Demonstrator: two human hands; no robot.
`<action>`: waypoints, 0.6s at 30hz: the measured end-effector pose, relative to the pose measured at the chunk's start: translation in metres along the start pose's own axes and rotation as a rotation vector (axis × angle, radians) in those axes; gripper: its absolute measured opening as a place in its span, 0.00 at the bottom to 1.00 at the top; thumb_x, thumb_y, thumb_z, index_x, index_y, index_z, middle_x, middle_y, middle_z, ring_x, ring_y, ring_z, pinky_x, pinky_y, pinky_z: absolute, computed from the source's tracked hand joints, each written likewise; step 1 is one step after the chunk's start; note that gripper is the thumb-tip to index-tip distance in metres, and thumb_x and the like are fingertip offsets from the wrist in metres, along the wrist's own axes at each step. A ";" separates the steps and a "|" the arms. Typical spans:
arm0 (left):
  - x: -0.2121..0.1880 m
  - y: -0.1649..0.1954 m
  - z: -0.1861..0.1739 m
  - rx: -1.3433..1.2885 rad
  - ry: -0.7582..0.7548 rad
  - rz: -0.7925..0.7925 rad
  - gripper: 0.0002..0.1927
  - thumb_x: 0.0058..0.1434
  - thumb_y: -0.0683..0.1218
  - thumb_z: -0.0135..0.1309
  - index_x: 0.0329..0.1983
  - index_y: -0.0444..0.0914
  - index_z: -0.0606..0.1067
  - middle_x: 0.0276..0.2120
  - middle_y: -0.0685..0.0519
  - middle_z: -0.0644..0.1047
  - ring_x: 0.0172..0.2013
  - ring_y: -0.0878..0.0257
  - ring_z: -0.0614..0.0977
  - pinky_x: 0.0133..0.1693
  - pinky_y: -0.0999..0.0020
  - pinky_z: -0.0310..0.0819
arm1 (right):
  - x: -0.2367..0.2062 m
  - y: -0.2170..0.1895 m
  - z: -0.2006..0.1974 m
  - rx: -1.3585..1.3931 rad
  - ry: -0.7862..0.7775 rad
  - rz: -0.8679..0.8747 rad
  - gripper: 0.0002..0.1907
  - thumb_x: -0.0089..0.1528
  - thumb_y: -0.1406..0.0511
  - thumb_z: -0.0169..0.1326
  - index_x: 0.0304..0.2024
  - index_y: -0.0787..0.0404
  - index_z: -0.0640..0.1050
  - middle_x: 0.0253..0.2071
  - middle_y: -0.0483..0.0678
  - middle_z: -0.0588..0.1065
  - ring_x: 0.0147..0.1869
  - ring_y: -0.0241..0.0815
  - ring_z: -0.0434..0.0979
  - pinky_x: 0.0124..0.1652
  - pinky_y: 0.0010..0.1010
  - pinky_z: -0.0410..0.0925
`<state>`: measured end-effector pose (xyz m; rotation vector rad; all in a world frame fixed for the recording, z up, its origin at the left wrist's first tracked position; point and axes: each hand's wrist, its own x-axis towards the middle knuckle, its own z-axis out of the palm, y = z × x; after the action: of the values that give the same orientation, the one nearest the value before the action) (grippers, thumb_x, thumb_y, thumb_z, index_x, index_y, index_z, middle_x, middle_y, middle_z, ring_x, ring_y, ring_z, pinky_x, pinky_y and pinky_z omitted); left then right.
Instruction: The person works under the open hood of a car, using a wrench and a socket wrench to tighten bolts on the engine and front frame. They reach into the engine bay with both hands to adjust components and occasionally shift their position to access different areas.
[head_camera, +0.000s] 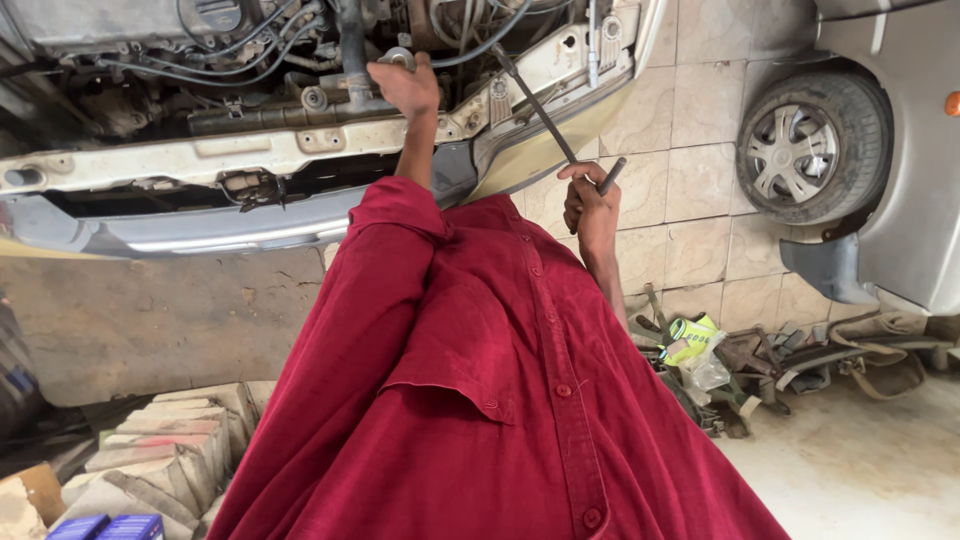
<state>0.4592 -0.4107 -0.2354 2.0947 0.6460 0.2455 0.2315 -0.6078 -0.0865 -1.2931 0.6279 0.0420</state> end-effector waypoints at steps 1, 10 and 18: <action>0.000 0.001 0.000 -0.007 0.009 -0.009 0.32 0.50 0.47 0.68 0.46 0.28 0.61 0.41 0.37 0.69 0.43 0.40 0.77 0.48 0.44 0.71 | 0.001 0.000 0.000 0.004 -0.001 0.000 0.12 0.68 0.72 0.38 0.40 0.63 0.75 0.19 0.36 0.56 0.17 0.26 0.48 0.17 0.24 0.44; -0.002 -0.001 0.004 -0.081 -0.020 -0.057 0.28 0.51 0.46 0.67 0.42 0.29 0.62 0.40 0.38 0.69 0.43 0.42 0.77 0.49 0.47 0.70 | 0.001 0.002 -0.008 0.022 -0.016 -0.004 0.12 0.68 0.73 0.38 0.40 0.64 0.75 0.19 0.36 0.56 0.17 0.25 0.48 0.17 0.24 0.44; 0.005 -0.004 -0.001 0.087 -0.079 0.051 0.35 0.56 0.52 0.68 0.48 0.26 0.60 0.45 0.35 0.67 0.50 0.39 0.71 0.53 0.44 0.66 | 0.002 -0.002 -0.012 -0.017 -0.019 -0.015 0.12 0.68 0.73 0.38 0.40 0.65 0.75 0.18 0.37 0.56 0.17 0.26 0.48 0.16 0.24 0.44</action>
<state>0.4615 -0.4060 -0.2382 2.1947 0.5650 0.1651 0.2292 -0.6201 -0.0874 -1.3126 0.6028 0.0472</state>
